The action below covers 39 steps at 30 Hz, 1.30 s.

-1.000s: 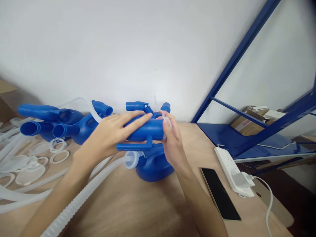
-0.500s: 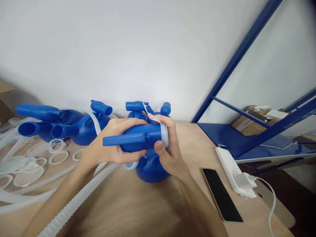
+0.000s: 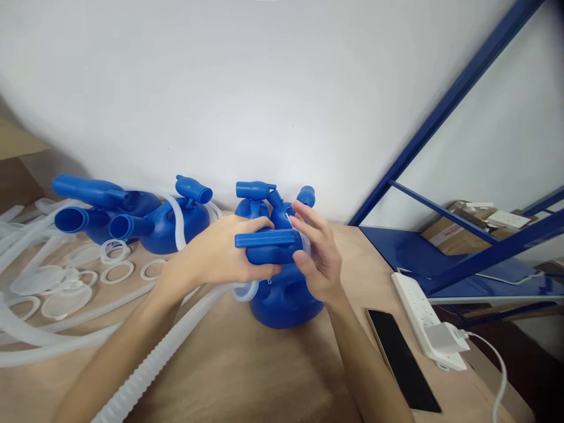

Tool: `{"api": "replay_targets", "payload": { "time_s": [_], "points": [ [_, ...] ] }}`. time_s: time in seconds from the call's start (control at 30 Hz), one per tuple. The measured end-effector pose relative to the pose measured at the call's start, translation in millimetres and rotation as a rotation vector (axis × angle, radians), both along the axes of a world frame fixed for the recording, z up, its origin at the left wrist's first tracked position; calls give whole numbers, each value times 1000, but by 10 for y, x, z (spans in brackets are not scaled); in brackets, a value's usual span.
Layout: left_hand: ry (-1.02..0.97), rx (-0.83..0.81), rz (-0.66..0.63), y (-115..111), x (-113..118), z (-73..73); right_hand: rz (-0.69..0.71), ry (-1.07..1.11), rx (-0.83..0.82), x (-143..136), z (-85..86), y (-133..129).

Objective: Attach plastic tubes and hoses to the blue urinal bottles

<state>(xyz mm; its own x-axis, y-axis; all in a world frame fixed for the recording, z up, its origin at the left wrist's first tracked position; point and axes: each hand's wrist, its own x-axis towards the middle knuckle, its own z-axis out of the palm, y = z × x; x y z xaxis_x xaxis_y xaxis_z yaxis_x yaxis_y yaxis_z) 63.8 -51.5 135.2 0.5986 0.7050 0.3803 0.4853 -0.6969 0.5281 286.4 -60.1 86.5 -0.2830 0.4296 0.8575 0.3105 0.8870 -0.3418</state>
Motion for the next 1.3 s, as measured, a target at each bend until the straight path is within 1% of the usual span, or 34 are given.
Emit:
{"api": "replay_targets", "payload": {
  "time_s": [0.1, 0.2, 0.27, 0.33, 0.4, 0.53, 0.6, 0.73, 0.83, 0.93, 1.0, 1.07, 1.13, 1.23, 1.3],
  "points": [
    [23, 9, 37, 2, 2, -3, -55, 80, 111, -42, 13, -16],
    [19, 119, 48, 30, -6, -11, -86, 209, 165, -95, -37, 23],
    [9, 151, 70, 49, -9, -21, -66, 327, 145, -122, -60, 48],
    [-6, 144, 115, 58, -6, -30, -73, 388, 82, -139, -60, 50],
    [-37, 127, 154, 54, -1, -35, -116, 367, 69, -145, -46, 33],
    [-143, 57, 176, 17, 16, -29, -185, 301, 190, -129, -21, 4],
    [-180, 22, 189, -9, 25, -19, -221, 276, 207, -114, -20, 8],
    [-193, 18, 181, -40, 43, -5, -309, 188, 223, -94, -46, 33],
    [-186, 30, 164, -30, 49, -14, -324, 170, 272, -92, -61, 40],
    [-181, 56, 169, 1, 28, -28, -293, 136, 293, -62, -21, 19],
    [-160, 69, 167, 17, -2, -31, -240, 77, 267, -6, 41, -12],
    [-128, 73, 152, 21, -30, -26, -169, 5, 192, 74, 117, -45],
    [-106, 74, 132, 11, -39, -18, -88, -24, 81, 157, 184, -68],
    [-81, 75, 104, -17, -13, -7, 35, 39, -78, 243, 237, -70],
    [-84, 78, 82, -32, 8, -7, 91, 90, -146, 266, 245, -60]
  ]
}}
